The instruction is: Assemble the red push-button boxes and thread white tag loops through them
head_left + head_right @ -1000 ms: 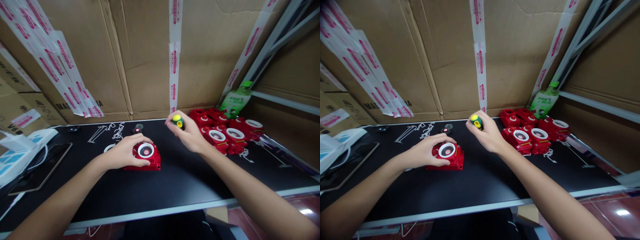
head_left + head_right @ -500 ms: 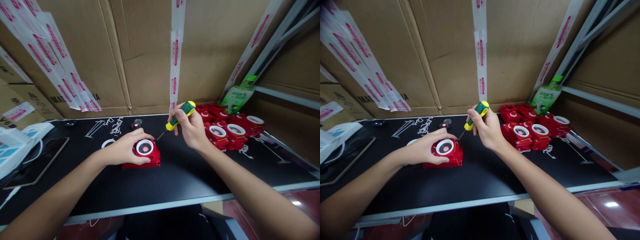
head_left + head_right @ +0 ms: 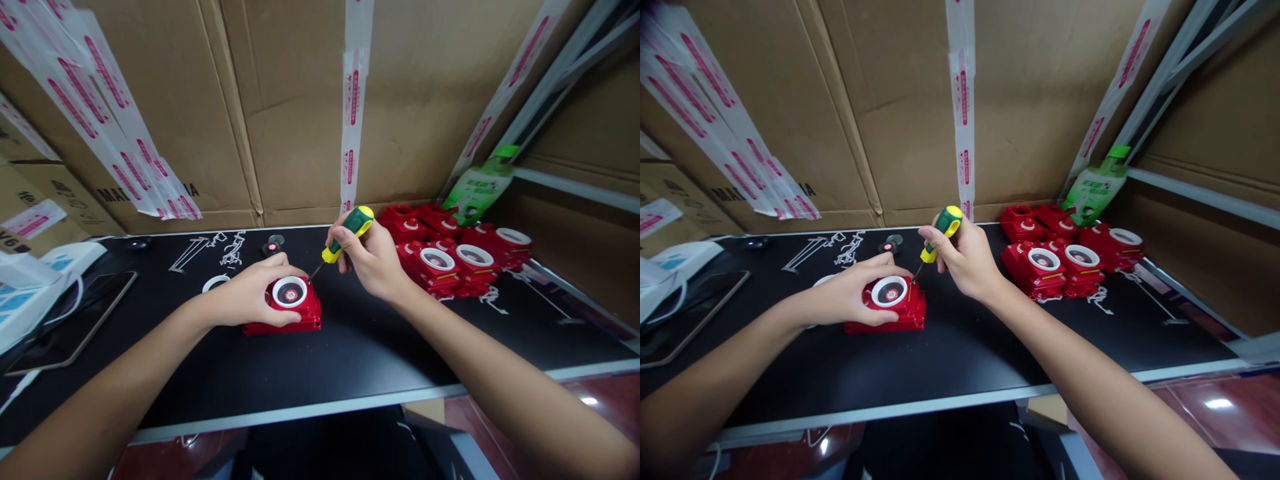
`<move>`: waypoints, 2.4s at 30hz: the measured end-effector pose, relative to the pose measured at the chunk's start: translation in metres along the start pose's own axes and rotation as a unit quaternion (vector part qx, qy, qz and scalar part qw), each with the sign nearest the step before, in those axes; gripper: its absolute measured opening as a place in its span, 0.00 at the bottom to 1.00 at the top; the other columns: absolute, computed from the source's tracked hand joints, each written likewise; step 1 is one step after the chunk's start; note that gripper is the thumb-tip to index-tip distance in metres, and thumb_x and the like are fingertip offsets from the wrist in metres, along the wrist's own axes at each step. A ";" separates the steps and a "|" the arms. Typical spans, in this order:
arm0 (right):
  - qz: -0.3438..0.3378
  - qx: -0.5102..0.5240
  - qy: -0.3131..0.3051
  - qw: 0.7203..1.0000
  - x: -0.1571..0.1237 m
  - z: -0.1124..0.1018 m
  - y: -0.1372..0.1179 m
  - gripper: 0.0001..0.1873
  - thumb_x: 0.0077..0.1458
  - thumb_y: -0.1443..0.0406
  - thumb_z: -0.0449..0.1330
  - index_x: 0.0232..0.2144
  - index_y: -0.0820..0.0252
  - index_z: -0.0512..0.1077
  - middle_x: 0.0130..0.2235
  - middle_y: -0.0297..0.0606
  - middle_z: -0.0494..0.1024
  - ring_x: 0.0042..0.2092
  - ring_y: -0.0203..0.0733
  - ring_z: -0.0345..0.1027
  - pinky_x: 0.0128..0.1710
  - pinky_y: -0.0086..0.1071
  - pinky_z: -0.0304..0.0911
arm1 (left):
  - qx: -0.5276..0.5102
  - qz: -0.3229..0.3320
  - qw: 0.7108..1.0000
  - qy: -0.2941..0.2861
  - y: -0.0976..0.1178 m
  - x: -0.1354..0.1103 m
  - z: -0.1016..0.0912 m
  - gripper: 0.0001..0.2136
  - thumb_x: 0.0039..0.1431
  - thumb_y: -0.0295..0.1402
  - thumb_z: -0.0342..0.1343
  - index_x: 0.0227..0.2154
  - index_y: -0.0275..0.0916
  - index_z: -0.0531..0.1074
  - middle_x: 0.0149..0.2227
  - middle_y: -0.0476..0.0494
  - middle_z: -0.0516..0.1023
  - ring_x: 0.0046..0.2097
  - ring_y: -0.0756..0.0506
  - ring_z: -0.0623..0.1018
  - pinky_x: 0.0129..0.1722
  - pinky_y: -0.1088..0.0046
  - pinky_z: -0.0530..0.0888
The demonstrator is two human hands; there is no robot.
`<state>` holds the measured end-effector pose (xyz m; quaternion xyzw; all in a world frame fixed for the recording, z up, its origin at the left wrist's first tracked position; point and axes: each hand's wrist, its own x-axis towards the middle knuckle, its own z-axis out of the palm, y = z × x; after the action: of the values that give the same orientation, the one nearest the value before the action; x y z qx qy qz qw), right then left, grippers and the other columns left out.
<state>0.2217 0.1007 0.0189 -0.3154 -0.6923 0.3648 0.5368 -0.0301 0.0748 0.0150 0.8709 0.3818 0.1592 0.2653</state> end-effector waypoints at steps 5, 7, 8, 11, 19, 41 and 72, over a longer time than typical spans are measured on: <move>0.006 -0.027 0.000 1.000 0.001 0.000 -0.002 0.25 0.62 0.41 0.63 0.36 0.56 0.70 0.31 0.34 0.79 0.21 0.33 0.69 0.22 0.31 0.63 | 0.001 0.003 1.000 0.002 -0.002 0.000 0.000 0.29 0.54 0.50 0.71 0.56 0.46 0.75 0.46 0.45 0.70 0.48 0.39 0.76 0.55 0.57 0.76; 0.016 -0.033 0.013 0.999 0.001 0.000 -0.002 0.25 0.62 0.41 0.63 0.36 0.56 0.70 0.30 0.34 0.79 0.21 0.34 0.69 0.21 0.31 0.63 | -0.001 0.002 1.000 0.002 -0.001 0.000 0.000 0.28 0.54 0.49 0.71 0.56 0.46 0.75 0.46 0.45 0.70 0.48 0.40 0.76 0.55 0.58 0.76; 0.023 -0.034 0.021 0.999 0.001 0.001 -0.002 0.25 0.62 0.41 0.64 0.36 0.56 0.70 0.28 0.33 0.79 0.21 0.34 0.69 0.21 0.31 0.63 | -0.002 0.002 1.000 0.002 0.000 0.000 0.000 0.28 0.54 0.48 0.71 0.56 0.46 0.75 0.46 0.45 0.70 0.48 0.40 0.76 0.55 0.58 0.76; 0.046 -0.034 0.043 0.997 0.002 0.002 -0.001 0.25 0.62 0.41 0.64 0.35 0.56 0.71 0.25 0.32 0.77 0.20 0.35 0.70 0.20 0.30 0.63 | -0.004 0.000 1.000 0.007 0.002 -0.001 0.000 0.28 0.54 0.48 0.71 0.56 0.46 0.75 0.46 0.45 0.71 0.47 0.40 0.76 0.54 0.59 0.76; 0.062 -0.024 0.066 0.996 0.001 0.005 0.000 0.27 0.61 0.40 0.64 0.34 0.57 0.72 0.22 0.31 0.76 0.19 0.35 0.70 0.18 0.28 0.63 | -0.007 -0.008 1.000 0.003 0.002 0.000 0.000 0.28 0.53 0.48 0.71 0.55 0.47 0.76 0.45 0.46 0.71 0.48 0.40 0.77 0.54 0.59 0.76; -0.011 -0.128 -0.245 0.961 0.035 -0.005 -0.065 0.13 0.64 0.64 0.68 0.45 0.54 0.66 0.34 0.31 0.80 0.27 0.35 0.75 0.25 0.28 0.69 | 0.014 -0.010 1.000 0.021 -0.002 -0.002 0.000 0.30 0.53 0.47 0.71 0.57 0.43 0.76 0.56 0.38 0.75 0.57 0.34 0.78 0.58 0.55 0.77; -0.147 -0.523 -0.238 0.806 0.035 0.014 -0.117 0.14 0.70 0.58 0.62 0.48 0.64 0.76 0.46 0.46 0.78 0.43 0.48 0.75 0.41 0.37 0.63 | 0.002 -0.010 0.999 0.034 0.000 -0.003 0.000 0.27 0.51 0.44 0.72 0.54 0.43 0.76 0.53 0.41 0.76 0.55 0.34 0.78 0.59 0.54 0.75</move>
<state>0.1952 0.0647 0.1335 -0.3460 -0.9222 -0.0720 0.1568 -0.0318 0.0728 0.0144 0.8615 0.3999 0.1857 0.2520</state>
